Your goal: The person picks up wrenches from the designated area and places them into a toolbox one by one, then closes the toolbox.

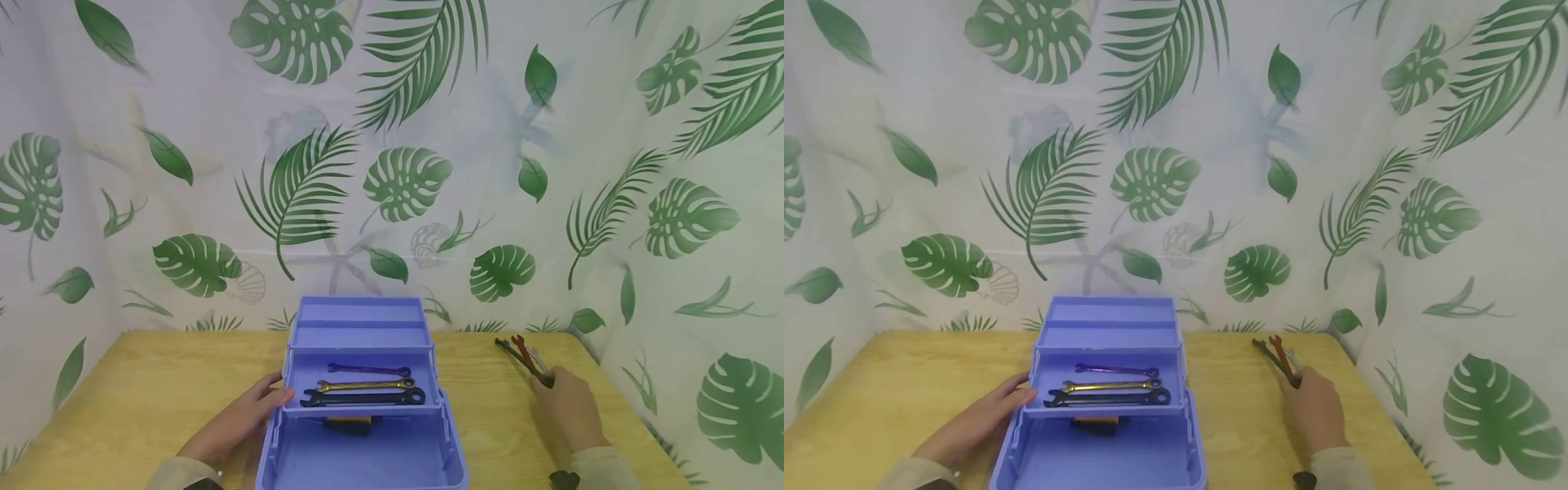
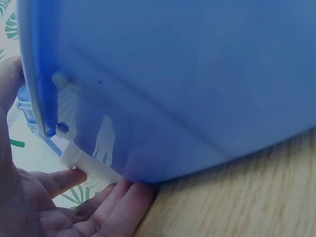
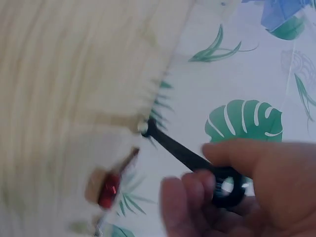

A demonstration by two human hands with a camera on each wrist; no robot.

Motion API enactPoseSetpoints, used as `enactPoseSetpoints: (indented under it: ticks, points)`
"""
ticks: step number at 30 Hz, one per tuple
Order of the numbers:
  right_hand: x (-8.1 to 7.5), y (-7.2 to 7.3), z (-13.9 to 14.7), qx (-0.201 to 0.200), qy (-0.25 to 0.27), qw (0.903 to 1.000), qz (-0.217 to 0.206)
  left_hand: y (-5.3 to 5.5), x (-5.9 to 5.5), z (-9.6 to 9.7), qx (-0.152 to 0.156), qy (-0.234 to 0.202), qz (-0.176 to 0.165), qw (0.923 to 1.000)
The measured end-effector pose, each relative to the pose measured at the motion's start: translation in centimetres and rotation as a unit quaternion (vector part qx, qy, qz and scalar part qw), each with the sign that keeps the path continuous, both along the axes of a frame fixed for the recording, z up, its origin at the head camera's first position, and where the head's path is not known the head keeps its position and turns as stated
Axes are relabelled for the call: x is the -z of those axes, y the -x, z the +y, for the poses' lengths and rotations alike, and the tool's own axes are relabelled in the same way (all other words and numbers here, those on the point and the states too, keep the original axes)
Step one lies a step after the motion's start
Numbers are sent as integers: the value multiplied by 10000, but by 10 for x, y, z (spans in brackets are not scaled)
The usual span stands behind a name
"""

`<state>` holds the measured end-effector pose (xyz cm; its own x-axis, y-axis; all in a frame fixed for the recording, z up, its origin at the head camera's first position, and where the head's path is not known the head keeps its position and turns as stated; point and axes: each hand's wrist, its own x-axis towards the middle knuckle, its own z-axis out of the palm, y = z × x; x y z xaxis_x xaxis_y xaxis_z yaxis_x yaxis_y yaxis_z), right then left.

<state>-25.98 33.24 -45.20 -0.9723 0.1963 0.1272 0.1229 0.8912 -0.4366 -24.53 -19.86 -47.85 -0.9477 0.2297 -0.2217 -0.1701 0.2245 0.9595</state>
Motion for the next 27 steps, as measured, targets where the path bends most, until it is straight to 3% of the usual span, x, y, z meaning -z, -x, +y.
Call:
enactPoseSetpoints:
  ticks: [4, 8, 14, 19, 27]
  points:
    - [-3, -2, -2, 236, 285, 9984, 427, 2, 0, 0, -59, 123, -57, 9999]
    - [-5, -3, -3, 368, 384, 9970, 558, 2, 1, 0, -47, 155, -57, 9999]
    - [-5, -1, -3, 159, 225, 9995, 148, 2, 2, -1, -25, 34, -68, 10000]
    - [1, 0, -1, -20, 398, 9991, -173, 2, 1, 0, -71, 126, -38, 9999]
    - [3, 0, -1, -101, 572, 9983, -103, 2, 0, 1, -135, 220, -6, 9997]
